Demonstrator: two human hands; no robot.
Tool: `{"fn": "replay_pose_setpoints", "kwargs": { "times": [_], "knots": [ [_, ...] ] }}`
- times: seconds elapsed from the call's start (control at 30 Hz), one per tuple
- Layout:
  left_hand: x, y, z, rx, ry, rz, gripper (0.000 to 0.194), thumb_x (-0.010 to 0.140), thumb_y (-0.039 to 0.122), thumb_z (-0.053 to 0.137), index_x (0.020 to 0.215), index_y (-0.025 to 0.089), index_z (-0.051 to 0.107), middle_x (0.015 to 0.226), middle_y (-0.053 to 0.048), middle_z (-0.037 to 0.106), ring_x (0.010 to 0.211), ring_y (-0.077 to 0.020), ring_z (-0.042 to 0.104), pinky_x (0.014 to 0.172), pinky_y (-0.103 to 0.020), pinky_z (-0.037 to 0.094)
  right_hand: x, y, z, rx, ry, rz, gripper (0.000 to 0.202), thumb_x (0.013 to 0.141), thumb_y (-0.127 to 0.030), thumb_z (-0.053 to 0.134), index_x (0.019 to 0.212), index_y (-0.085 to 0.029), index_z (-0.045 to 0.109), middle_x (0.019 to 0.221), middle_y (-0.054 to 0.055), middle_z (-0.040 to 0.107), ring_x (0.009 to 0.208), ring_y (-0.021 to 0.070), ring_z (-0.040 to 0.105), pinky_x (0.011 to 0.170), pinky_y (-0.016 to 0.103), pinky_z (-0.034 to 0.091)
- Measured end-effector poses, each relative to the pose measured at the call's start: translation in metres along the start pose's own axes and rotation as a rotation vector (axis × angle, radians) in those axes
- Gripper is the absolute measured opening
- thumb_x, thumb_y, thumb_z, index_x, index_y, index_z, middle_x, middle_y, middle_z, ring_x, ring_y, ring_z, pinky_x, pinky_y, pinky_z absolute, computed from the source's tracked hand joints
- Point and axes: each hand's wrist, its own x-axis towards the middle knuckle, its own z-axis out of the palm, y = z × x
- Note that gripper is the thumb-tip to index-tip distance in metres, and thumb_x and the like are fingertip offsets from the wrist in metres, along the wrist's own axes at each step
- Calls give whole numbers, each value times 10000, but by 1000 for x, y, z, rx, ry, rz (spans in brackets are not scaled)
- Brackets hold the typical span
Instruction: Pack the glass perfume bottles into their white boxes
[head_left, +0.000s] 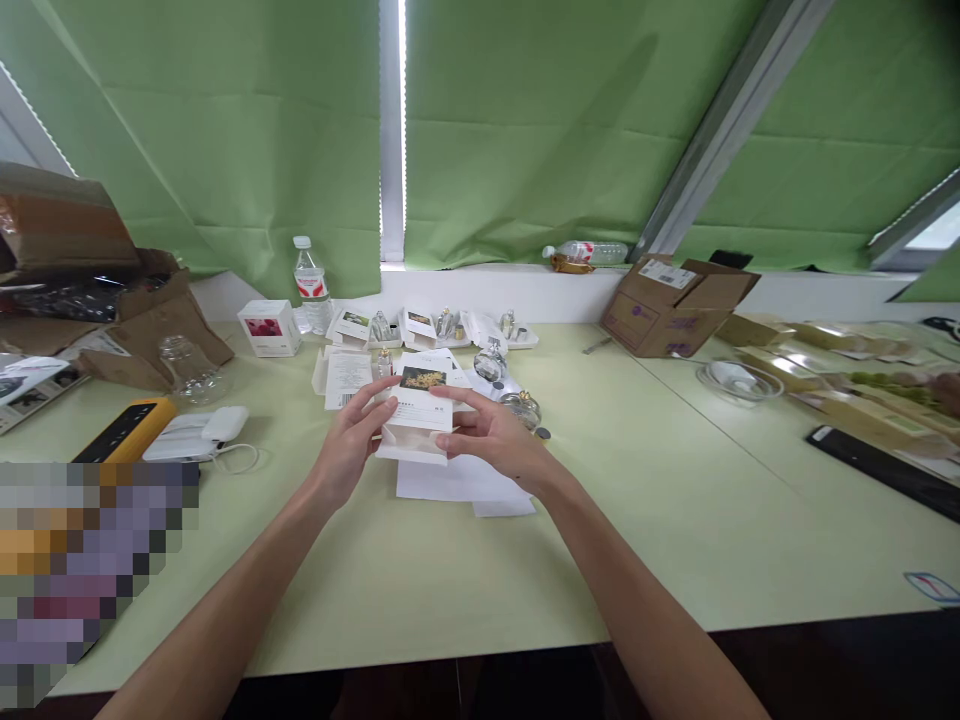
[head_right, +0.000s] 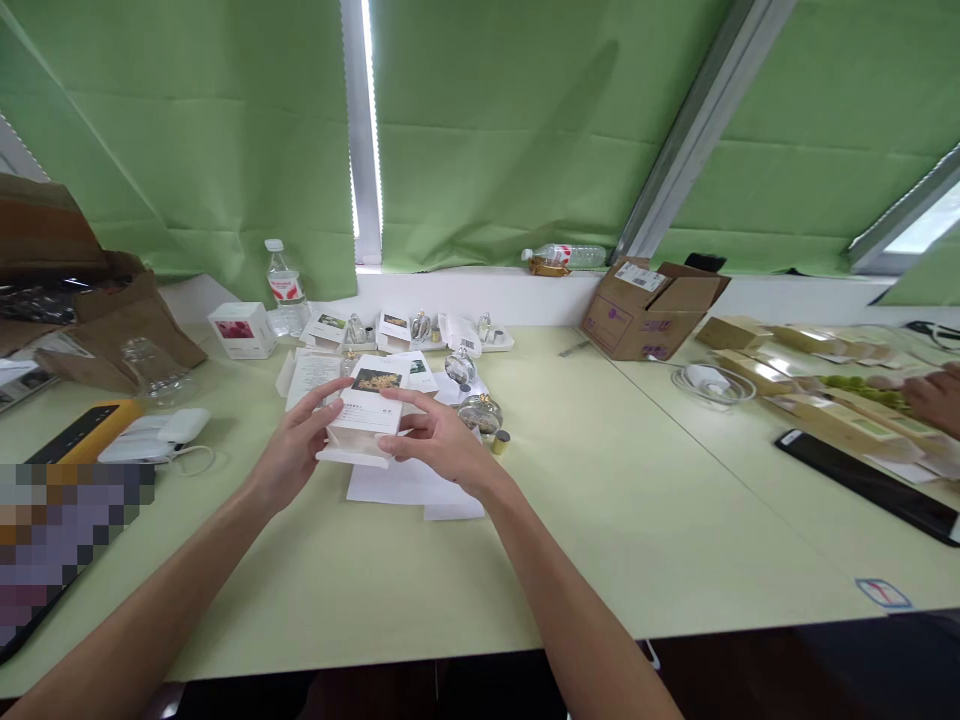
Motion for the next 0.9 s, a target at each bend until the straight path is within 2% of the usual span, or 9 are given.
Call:
{"fn": "replay_pose_setpoints", "kwargs": {
  "times": [0.1,0.37,0.6,0.77,0.9],
  "knots": [
    [-1,0,0,12,-8,10,472,840,468,635,1290,340,570,822,10,609,701,-118,538,623,-205,421,1,2,-1,-25,14,0,653,770,-387,751,1367,-358,487,929,19,663,843,181,634,872,408,490],
    [0,-3,-1,90,-62,51,526,886,494,563,1382,336,487,1136,-43,635,929,-188,603,745,-272,490,3,5,-2,-33,42,-16,634,780,-376,742,1363,-369,490,952,28,685,866,198,644,876,427,485],
    [-2,-2,1,134,-175,67,502,913,501,505,1377,315,466,1049,-54,609,897,-195,602,718,-332,561,6,7,-7,-31,124,-8,560,796,-386,716,1325,-374,531,971,18,687,887,200,631,768,362,501],
    [-2,-2,2,147,-246,83,579,855,437,627,1389,332,428,1188,-69,570,977,-216,599,739,-347,581,5,5,-8,-35,144,0,546,788,-373,722,1306,-373,549,977,12,685,818,172,625,685,305,492],
    [-2,-2,3,183,-239,77,658,816,408,684,1404,337,398,1228,-76,577,997,-231,612,743,-352,580,4,4,-7,-34,143,1,549,797,-382,710,1318,-375,538,1030,21,683,827,177,633,675,309,503]
  ]
}}
